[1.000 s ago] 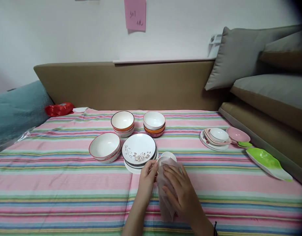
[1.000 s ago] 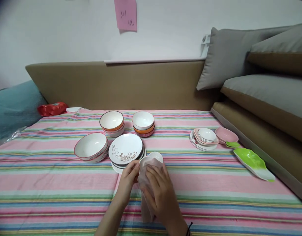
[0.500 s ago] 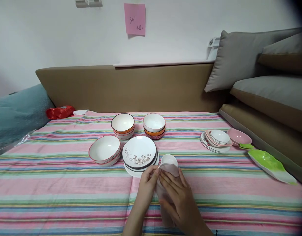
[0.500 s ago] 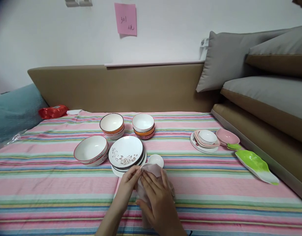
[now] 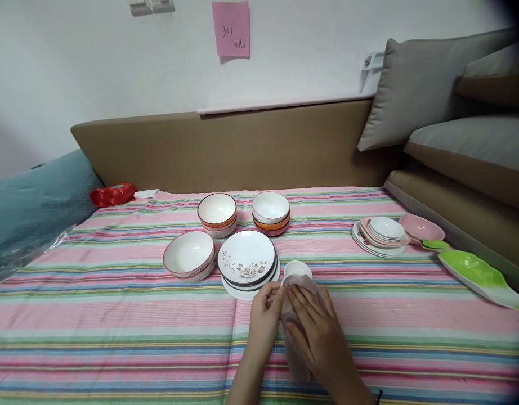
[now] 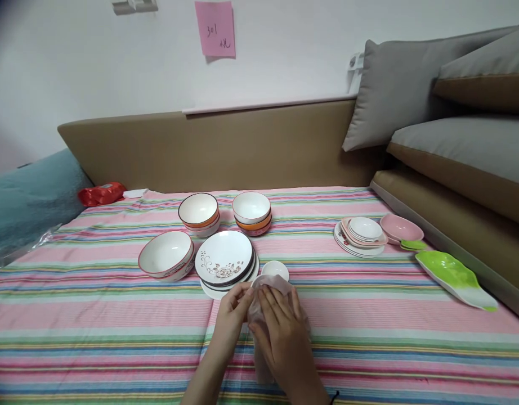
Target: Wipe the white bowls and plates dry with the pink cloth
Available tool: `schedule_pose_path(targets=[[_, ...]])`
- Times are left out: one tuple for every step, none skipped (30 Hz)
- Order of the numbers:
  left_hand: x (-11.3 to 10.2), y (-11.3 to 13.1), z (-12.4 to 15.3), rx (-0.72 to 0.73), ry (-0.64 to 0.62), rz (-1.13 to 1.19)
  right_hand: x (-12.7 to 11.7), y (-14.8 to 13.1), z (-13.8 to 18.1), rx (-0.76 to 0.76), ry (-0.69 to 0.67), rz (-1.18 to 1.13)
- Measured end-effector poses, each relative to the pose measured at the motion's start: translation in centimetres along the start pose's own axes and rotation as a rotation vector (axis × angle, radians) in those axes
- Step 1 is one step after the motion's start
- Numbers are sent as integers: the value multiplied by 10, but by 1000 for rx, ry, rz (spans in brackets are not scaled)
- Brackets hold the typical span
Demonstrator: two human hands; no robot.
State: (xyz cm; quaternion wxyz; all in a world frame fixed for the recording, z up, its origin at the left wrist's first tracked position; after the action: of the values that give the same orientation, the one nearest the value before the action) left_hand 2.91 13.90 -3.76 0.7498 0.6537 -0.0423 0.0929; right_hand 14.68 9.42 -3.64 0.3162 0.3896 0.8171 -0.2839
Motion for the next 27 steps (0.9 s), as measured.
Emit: schedule_pose_path(targets=[[-1, -1, 0, -4, 22, 11, 0, 0, 1, 11, 14, -6], [-2, -1, 0, -9, 40, 18, -1, 0, 1, 13, 15, -29], [-4, -2, 1, -14, 50, 21, -2, -2, 1, 8, 2, -64], [-5, -3, 1, -21, 48, 19, -2, -4, 0, 0, -22, -105], [-6, -3, 2, -31, 40, 15, -3, -6, 0, -9, -51, -143], [-6, -4, 2, -45, 29, 13, -3, -7, -1, -19, -82, -169], [-6, -4, 3, -60, 18, 15, -3, -8, -2, -29, -104, -178], [-5, -5, 3, -71, 7, 18, -2, -9, -2, -35, -116, -168], [-4, -5, 3, -76, 0, 22, -1, -8, -3, -34, -114, -142], [-2, -5, 4, -73, -3, 27, 0, -6, -2, -25, -98, -105], [-1, -4, 4, -64, -2, 32, 1, -3, -2, -9, -76, -68], [0, -4, 4, -54, 4, 37, 2, 0, -1, 11, -52, -37], [0, -4, 4, -46, 16, 43, 3, 2, 0, 29, -33, -18], [0, -4, 5, -42, 31, 54, 4, 4, 1, 41, -22, -12], [-1, -5, 5, -43, 45, 66, 5, 5, 2, 50, -18, -18], [-1, -5, 5, -48, 53, 77, 6, 5, 2, 62, -19, -33], [-2, -6, 6, -56, 55, 87, 7, 4, 3, 84, -16, -54], [-2, -6, 7, -64, 51, 96, 8, 4, 4, 118, -8, -80], [-2, -6, 7, -72, 41, 100, 9, 3, 5, 164, 5, -110], [-2, -6, 8, -81, 27, 100, 10, 2, 6, 218, 22, -145], [-1, -6, 8, -91, 11, 97, 11, 2, 8, 277, 43, -189], [-1, -6, 8, -101, -3, 94, 13, 3, 10, 336, 70, -242], [-1, -6, 7, -113, -14, 91, 14, 5, 11, 397, 101, -307], [0, -5, 7, -127, -23, 87, 15, 8, 13, 459, 133, -382], [0, -5, 6, -141, -32, 86, 15, 11, 14, 524, 164, -467], [0, -5, 6, -157, -45, 82, 16, 15, 15, 591, 189, -557], [1, -5, 5, -173, -67, 69, 16, 19, 15, 655, 206, -646]])
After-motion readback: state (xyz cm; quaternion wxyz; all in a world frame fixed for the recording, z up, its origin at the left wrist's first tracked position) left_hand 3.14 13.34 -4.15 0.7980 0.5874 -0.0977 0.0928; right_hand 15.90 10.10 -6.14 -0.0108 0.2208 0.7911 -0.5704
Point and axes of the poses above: each hand's wrist, its own z-axis away from the middle knuckle, its own x-axis out of the palm, y = z × x, the point moved 4 cm from there along -z, towards the middle knuckle, and after that the axes turned 5 degrees about y, right-handed, at the moved point
